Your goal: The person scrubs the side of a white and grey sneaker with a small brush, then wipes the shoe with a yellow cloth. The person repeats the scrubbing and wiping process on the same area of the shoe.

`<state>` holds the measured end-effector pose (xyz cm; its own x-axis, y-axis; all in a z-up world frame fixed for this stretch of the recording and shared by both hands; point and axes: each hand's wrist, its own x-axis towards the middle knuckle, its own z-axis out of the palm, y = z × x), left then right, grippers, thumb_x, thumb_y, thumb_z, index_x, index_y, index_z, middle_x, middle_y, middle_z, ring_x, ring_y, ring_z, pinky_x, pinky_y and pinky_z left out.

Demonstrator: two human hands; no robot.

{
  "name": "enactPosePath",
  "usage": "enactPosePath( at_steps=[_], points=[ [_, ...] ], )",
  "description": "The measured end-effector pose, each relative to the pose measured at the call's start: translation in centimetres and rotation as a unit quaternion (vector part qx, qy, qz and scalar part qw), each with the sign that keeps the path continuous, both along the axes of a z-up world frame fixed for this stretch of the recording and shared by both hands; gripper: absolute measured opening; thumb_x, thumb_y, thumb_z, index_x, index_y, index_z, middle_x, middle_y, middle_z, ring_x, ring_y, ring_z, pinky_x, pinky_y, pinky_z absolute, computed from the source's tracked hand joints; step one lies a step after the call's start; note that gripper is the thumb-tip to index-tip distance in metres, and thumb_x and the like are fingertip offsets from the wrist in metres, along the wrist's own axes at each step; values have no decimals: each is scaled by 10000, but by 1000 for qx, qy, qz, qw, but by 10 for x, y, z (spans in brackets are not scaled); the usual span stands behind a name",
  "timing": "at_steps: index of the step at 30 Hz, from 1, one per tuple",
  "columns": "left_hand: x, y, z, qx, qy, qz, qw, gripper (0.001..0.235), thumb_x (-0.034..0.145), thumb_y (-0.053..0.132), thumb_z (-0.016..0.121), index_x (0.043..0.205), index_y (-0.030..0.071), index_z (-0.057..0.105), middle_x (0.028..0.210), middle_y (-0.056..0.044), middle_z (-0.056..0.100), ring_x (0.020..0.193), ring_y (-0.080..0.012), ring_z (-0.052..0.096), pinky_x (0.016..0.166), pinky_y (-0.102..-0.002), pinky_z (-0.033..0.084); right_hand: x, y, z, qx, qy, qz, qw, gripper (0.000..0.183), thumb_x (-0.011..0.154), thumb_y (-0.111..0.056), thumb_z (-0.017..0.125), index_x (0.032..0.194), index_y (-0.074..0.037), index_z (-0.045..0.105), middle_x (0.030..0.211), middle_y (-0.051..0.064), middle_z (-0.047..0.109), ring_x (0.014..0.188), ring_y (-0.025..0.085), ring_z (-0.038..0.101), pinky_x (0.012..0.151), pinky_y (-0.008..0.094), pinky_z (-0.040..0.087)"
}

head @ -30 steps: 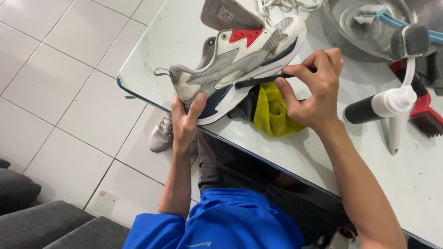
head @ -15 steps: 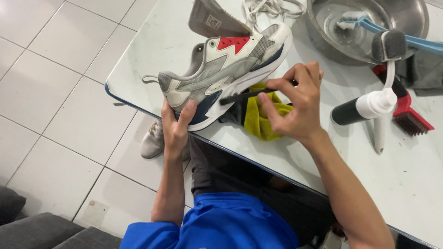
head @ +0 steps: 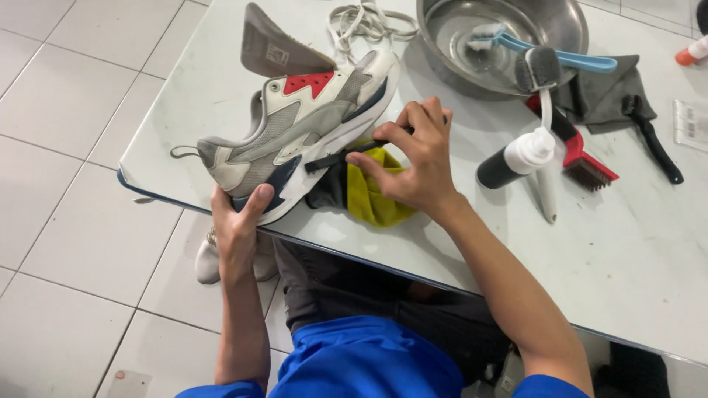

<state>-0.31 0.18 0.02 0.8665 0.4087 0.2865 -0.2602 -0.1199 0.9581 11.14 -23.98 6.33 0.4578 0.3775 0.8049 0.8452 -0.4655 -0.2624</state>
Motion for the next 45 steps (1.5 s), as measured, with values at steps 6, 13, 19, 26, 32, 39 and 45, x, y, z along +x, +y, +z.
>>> enactPosePath(
  at_steps=[6, 13, 19, 26, 32, 39, 45],
  points=[
    [11, -15, 29, -58, 11, 15, 998, 717, 842, 276, 816, 1423, -49, 551, 1241, -221, 668, 1139, -242, 611, 1010, -496, 491, 6, -1, -1, 21, 6, -33, 999, 393, 857, -421, 860, 810, -139, 591, 793, -17, 320, 815, 228, 430, 848, 374, 341],
    [17, -25, 36, -49, -14, 5, 999, 699, 890, 285, 768, 1456, -42, 519, 1265, -216, 639, 1184, -232, 573, 1026, -475, 490, 12, -7, -5, 42, 4, -53, 998, 418, 844, -462, 824, 797, -151, 549, 798, -28, 314, 809, 216, 445, 828, 345, 319],
    [15, -19, 24, -19, -34, -13, 999, 671, 958, 295, 699, 1486, -53, 476, 1291, -255, 607, 1227, -296, 582, 1050, -508, 477, 9, -6, -2, 43, 9, -48, 998, 409, 848, -458, 808, 788, -151, 545, 793, -37, 302, 802, 205, 437, 820, 353, 316],
    [13, -25, 27, -35, -50, -23, 998, 621, 1011, 243, 637, 1502, -77, 433, 1289, -263, 579, 1241, -275, 559, 1037, -490, 494, 12, -7, -7, 47, -3, -38, 998, 374, 877, -455, 761, 791, -162, 544, 800, -51, 287, 796, 190, 419, 823, 342, 318],
    [11, -19, 25, -34, -32, -29, 998, 618, 1026, 236, 621, 1517, -81, 419, 1283, -268, 572, 1239, -285, 566, 990, -488, 504, 11, -5, -5, 56, 5, -36, 998, 329, 913, -410, 721, 793, -153, 554, 785, -45, 292, 787, 197, 426, 810, 337, 311],
    [11, -26, 34, -43, -46, -22, 998, 637, 1009, 264, 657, 1486, -89, 425, 1286, -282, 571, 1246, -289, 551, 1074, -524, 458, 13, -6, -8, 53, 4, -29, 998, 327, 904, -405, 744, 806, -159, 553, 791, -45, 287, 795, 193, 417, 825, 340, 327],
    [12, -16, 21, -12, -30, -7, 999, 678, 983, 304, 705, 1499, -59, 454, 1336, -289, 577, 1255, -305, 540, 1039, -552, 430, 25, -12, -15, 56, 17, 45, 997, 393, 866, -441, 817, 824, -142, 566, 783, -16, 320, 788, 251, 452, 810, 351, 334]
  ],
)
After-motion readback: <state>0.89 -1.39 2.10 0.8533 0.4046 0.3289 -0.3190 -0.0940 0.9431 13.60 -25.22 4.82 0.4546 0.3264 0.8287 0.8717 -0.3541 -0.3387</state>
